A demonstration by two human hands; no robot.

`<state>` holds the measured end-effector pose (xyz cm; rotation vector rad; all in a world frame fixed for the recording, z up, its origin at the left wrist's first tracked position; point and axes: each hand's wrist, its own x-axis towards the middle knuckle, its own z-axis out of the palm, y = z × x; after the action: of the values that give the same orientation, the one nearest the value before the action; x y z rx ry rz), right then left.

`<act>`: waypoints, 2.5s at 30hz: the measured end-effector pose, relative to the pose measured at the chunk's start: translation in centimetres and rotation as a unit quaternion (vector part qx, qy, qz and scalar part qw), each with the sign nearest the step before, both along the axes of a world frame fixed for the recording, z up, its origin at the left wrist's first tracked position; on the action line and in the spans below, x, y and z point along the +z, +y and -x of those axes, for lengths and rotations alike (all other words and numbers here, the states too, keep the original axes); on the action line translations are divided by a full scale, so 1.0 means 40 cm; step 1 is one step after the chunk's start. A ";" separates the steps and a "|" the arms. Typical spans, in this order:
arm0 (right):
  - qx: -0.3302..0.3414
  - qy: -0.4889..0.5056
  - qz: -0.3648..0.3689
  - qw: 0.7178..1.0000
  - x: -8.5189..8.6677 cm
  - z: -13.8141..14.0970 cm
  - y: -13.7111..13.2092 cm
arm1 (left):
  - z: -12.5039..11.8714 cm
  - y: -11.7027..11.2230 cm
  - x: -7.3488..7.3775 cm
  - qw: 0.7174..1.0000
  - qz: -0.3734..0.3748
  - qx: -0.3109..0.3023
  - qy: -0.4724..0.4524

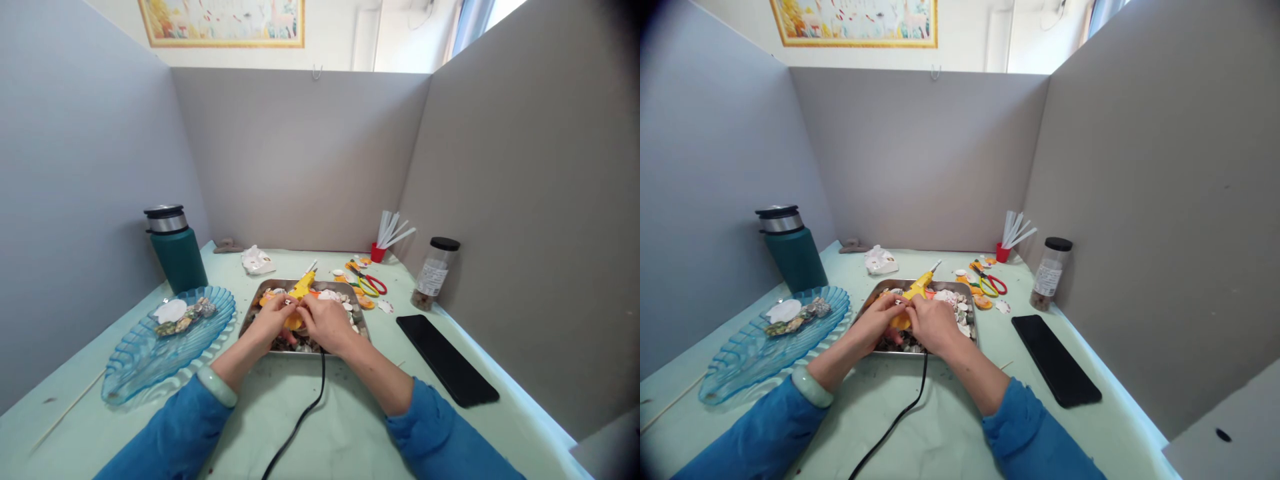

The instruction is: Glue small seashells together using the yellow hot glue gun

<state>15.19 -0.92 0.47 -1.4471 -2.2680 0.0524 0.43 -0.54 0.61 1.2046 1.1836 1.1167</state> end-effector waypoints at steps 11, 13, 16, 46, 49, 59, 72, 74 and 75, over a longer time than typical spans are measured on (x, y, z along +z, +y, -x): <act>-0.001 0.000 0.008 1.000 -0.002 0.001 0.002 | 0.000 0.000 0.002 1.000 0.005 0.000 0.012; 0.000 0.001 0.007 1.000 -0.001 0.000 0.001 | 0.000 0.000 0.001 1.000 0.004 0.000 0.011; 0.001 0.001 0.001 1.000 -0.001 0.000 0.001 | 0.001 0.001 -0.001 1.000 0.002 -0.002 0.003; -0.001 -0.003 0.004 1.000 0.001 0.003 0.000 | -0.001 0.004 -0.003 1.000 0.003 -0.003 0.024; -0.001 -0.004 0.003 1.000 0.001 0.003 0.000 | -0.001 0.005 -0.003 1.000 -0.001 -0.005 0.021; -0.001 -0.004 0.003 1.000 0.003 0.002 -0.002 | -0.001 0.000 0.001 1.000 0.005 -0.003 0.022; 0.001 -0.005 0.001 1.000 0.001 0.000 0.002 | -0.001 0.004 -0.004 1.000 0.007 -0.006 0.026; 0.001 -0.005 0.004 1.000 0.001 0.000 0.001 | -0.001 0.003 -0.004 1.000 0.009 -0.003 0.025; 0.000 -0.005 0.005 1.000 0.000 0.000 0.000 | -0.001 0.003 -0.003 1.000 0.009 -0.001 0.025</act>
<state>15.19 -0.93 0.48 -1.4560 -2.2784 0.0551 0.48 -0.40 0.47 1.2250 1.2266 1.0769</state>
